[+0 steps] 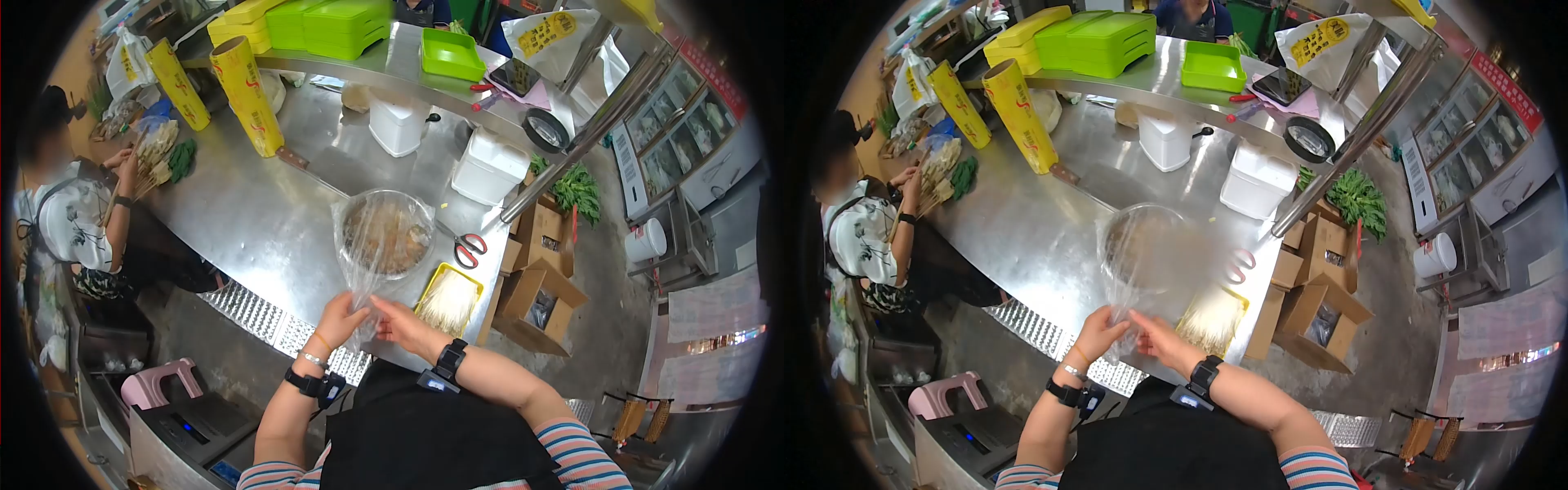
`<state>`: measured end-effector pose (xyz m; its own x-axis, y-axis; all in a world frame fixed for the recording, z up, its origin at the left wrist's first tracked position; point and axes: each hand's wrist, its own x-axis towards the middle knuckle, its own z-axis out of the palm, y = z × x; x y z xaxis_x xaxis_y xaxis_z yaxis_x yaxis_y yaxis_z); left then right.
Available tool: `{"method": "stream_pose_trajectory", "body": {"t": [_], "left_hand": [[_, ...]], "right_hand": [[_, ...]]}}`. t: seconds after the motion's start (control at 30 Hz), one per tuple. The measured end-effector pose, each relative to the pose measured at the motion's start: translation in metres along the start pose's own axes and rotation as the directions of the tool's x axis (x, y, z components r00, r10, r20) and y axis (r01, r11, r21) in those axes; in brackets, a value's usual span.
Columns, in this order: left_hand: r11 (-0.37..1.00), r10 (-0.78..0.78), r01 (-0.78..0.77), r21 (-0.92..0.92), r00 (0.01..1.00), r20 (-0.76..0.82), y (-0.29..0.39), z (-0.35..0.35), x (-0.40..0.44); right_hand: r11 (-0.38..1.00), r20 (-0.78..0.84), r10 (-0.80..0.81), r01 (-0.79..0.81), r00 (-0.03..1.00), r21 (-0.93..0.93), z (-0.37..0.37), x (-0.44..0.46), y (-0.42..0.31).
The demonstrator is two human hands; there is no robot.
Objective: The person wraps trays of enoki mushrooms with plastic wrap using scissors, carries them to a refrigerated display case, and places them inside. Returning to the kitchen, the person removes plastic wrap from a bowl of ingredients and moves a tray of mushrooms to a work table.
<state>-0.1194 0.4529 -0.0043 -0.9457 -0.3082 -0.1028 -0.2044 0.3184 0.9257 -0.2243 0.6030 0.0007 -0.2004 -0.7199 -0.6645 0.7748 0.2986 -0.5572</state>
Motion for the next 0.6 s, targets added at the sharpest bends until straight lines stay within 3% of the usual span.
{"method": "stream_pose_trajectory", "body": {"t": [0.03,0.1,0.17,0.23,0.27,0.3,0.37,0.4,0.43,0.5,0.53,0.57,0.6], "left_hand": [[1.000,0.006,-0.006,0.001,1.000,-0.001,0.002,0.000,-0.004],[0.953,-0.201,0.205,-0.224,0.979,0.039,0.009,0.003,-0.009],[0.978,-0.145,0.143,-0.149,0.989,-0.004,0.019,0.012,-0.009],[0.950,-0.052,0.077,0.304,0.995,-0.090,0.036,0.022,-0.010],[0.842,-0.193,0.152,0.517,0.981,0.026,0.049,0.026,-0.011],[0.841,-0.194,0.153,0.519,0.981,0.026,0.045,0.028,-0.015],[0.880,0.117,-0.092,0.467,0.993,-0.024,0.035,0.035,-0.022],[0.878,0.197,-0.155,0.452,0.979,-0.047,0.047,0.027,-0.024],[0.879,0.199,-0.160,0.450,0.979,-0.041,0.051,0.018,-0.024],[0.935,0.125,-0.024,0.353,0.956,-0.265,0.052,-0.002,-0.024],[0.904,0.233,-0.102,0.415,0.932,-0.277,0.051,-0.011,-0.019],[0.905,0.230,-0.098,0.415,0.932,-0.281,0.053,-0.014,-0.017],[0.858,0.373,-0.278,0.432,0.916,-0.151,0.056,-0.016,-0.014]], "right_hand": [[1.000,-0.015,0.028,-0.028,0.999,0.000,-0.002,0.002,0.002],[0.999,-0.034,0.039,-0.039,0.999,0.003,-0.002,0.004,0.001],[0.996,0.007,-0.053,0.054,0.999,-0.069,0.007,0.004,0.001],[0.996,-0.005,-0.058,0.057,0.998,-0.075,0.013,0.008,0.002],[0.995,-0.060,-0.079,0.075,0.995,-0.062,0.013,0.017,0.007],[0.994,-0.116,-0.102,0.096,0.988,-0.053,0.010,0.025,0.010],[0.988,-0.135,-0.154,0.149,0.979,-0.052,0.001,0.034,0.014],[0.979,-0.157,-0.203,0.197,0.967,-0.050,-0.002,0.036,0.015],[0.979,-0.163,-0.204,0.199,0.965,-0.048,0.000,0.032,0.010],[0.975,-0.079,-0.214,0.209,0.974,-0.073,0.004,0.022,0.005],[0.976,-0.078,-0.211,0.205,0.974,-0.075,0.005,0.020,0.006],[0.972,-0.076,-0.195,0.183,0.978,-0.150,0.006,0.018,0.007],[0.961,-0.076,-0.183,0.162,0.980,-0.225,0.006,0.018,0.007]]}}
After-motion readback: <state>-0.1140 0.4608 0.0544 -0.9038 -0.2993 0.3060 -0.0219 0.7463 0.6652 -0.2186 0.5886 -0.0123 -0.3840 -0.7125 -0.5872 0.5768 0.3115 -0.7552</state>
